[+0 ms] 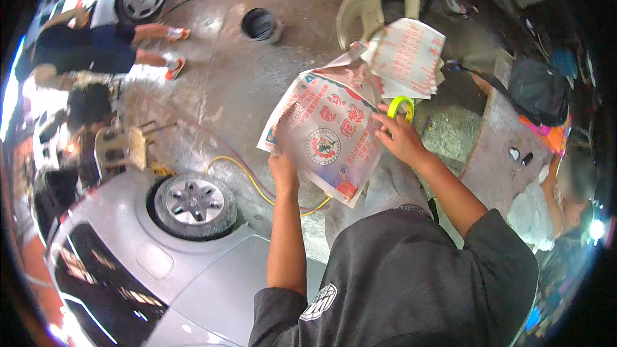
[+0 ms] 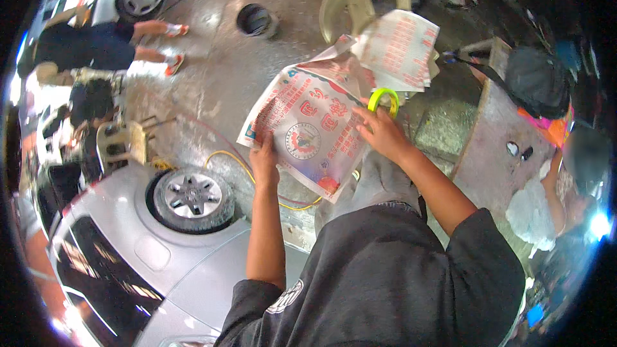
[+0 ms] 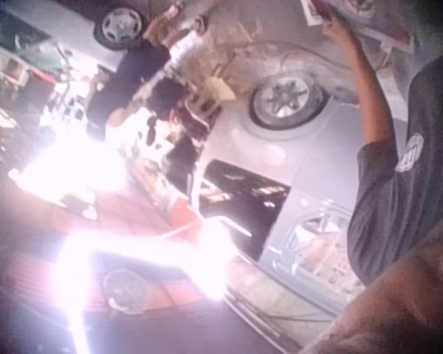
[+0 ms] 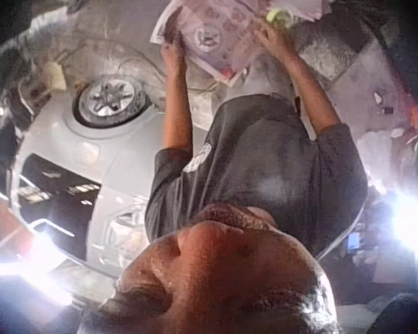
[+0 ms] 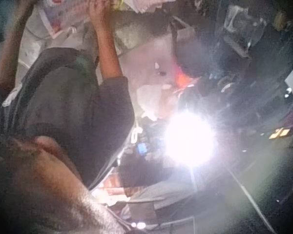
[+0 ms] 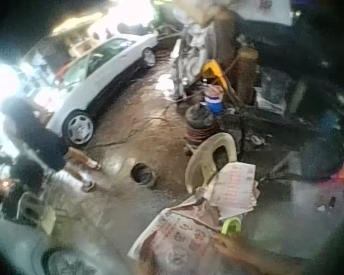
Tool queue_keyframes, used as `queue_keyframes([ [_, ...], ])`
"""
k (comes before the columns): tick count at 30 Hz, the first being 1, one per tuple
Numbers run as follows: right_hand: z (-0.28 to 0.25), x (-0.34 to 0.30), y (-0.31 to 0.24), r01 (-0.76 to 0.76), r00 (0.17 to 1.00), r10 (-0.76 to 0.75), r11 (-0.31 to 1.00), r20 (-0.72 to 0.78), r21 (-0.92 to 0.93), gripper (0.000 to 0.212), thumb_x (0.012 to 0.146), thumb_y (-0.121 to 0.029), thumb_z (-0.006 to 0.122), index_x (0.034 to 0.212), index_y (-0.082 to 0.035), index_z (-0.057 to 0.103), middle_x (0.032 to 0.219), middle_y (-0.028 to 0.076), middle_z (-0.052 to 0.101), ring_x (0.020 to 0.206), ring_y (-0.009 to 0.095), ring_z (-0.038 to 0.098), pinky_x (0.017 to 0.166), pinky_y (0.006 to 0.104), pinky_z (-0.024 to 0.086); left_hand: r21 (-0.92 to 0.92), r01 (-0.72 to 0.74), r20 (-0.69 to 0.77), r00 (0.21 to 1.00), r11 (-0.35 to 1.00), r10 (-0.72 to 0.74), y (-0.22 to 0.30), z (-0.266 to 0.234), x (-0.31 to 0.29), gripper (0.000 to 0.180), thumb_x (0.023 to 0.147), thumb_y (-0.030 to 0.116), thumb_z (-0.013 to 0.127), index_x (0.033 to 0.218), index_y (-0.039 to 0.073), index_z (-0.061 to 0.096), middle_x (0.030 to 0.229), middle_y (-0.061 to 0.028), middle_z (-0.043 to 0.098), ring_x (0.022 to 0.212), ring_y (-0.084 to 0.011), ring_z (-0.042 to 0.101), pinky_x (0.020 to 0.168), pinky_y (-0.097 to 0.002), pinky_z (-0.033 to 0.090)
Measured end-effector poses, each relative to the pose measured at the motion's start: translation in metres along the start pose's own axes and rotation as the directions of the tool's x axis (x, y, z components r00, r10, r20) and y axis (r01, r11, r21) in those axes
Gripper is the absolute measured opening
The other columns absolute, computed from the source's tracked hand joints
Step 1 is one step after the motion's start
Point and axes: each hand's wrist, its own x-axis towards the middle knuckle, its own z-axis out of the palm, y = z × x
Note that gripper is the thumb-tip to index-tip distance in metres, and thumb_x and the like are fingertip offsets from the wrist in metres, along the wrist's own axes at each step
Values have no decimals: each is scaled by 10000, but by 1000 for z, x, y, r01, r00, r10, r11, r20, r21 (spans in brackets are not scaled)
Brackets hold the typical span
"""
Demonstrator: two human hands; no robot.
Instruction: The person applies newspaper sheets to the side of a silver car using yellow masking tape. They smooth the paper against the car's surface and secure it with tape along the edges and seams to cover the vehicle's body panels.
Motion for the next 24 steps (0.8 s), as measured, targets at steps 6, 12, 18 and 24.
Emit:
queue_keyframes([
  [6, 98, -72, -83, 602, 773, -483, 764, 411, -233, 816, 790, -204, 824, 1512, -153, 448, 1615, 205, 328, 1409, 439, 412, 1151, 547, 368, -338, -29, -119, 993, 941, -12, -29, -127, -40, 489, 1002, 171, 691, 1438, 1, 548, 1377, -102, 627, 1219, -218, 617, 1059, -351, 484],
  [12, 206, -154, -162, 788, 597, -632, 576, 494, -215, 978, 737, -272, 873, 1571, -209, 365, 1669, 201, 208, 1441, 451, 335, 1176, 593, 269, -517, -120, -236, 972, 848, -7, -62, -243, -92, 513, 967, 217, 733, 1369, -60, 577, 1251, -155, 680, 1032, -245, 699, 851, -385, 581],
  [18, 293, -177, -222, 908, 413, -840, 350, 351, -231, 422, 882, -154, 707, 1298, -183, 643, 1558, 178, 453, 1349, 366, 473, 1093, 509, 370, -647, -226, -383, 922, 728, -54, -115, -340, -136, 559, 929, 223, 772, 1317, -130, 578, 1204, -208, 696, 986, -275, 728, 819, -405, 605],
  [24, 317, -178, -289, 920, 364, -787, 389, 499, -58, 281, 819, -16, 686, 1082, -114, 708, 1433, 129, 607, 1213, 373, 599, 1010, 486, 475, -742, -243, -444, 877, 624, -185, -161, -399, -174, 475, 925, 255, 792, 1263, -43, 641, 1082, -131, 743, 847, -242, 749, 657, -369, 615],
])
